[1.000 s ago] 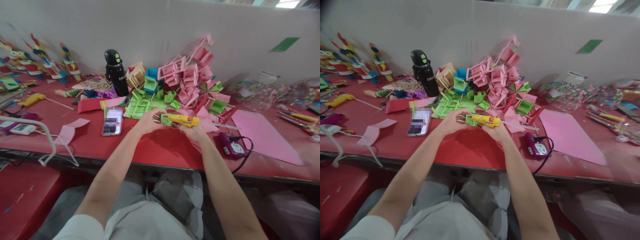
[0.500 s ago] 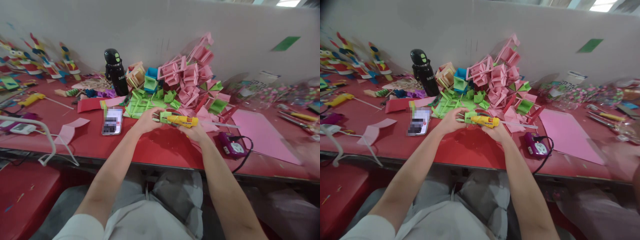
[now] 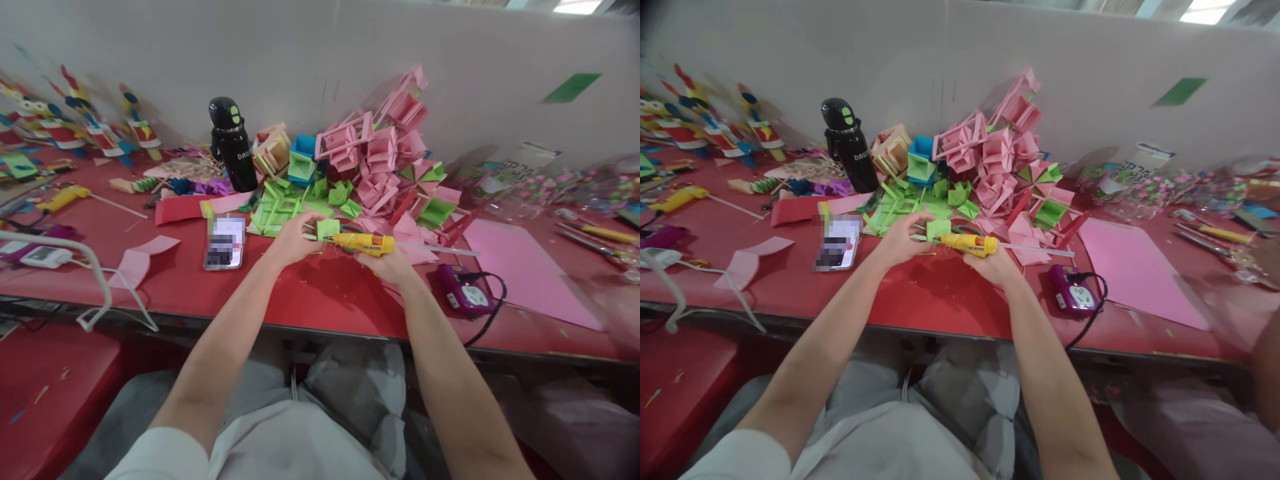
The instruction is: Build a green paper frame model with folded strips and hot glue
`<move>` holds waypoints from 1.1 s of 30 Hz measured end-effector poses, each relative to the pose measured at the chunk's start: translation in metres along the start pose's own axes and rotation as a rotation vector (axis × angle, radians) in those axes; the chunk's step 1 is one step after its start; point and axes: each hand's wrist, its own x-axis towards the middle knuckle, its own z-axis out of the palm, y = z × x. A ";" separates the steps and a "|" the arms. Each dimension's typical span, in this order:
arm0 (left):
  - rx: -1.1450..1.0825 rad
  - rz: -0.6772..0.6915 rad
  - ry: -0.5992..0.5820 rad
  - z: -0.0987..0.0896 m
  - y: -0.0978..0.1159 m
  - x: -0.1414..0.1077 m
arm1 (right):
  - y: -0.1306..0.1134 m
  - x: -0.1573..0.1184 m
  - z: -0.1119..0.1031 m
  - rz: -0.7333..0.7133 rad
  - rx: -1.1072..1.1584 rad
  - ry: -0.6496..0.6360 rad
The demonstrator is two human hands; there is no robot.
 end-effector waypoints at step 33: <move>0.000 0.039 0.095 0.003 -0.012 0.005 | 0.028 0.078 -0.052 0.003 -0.237 0.134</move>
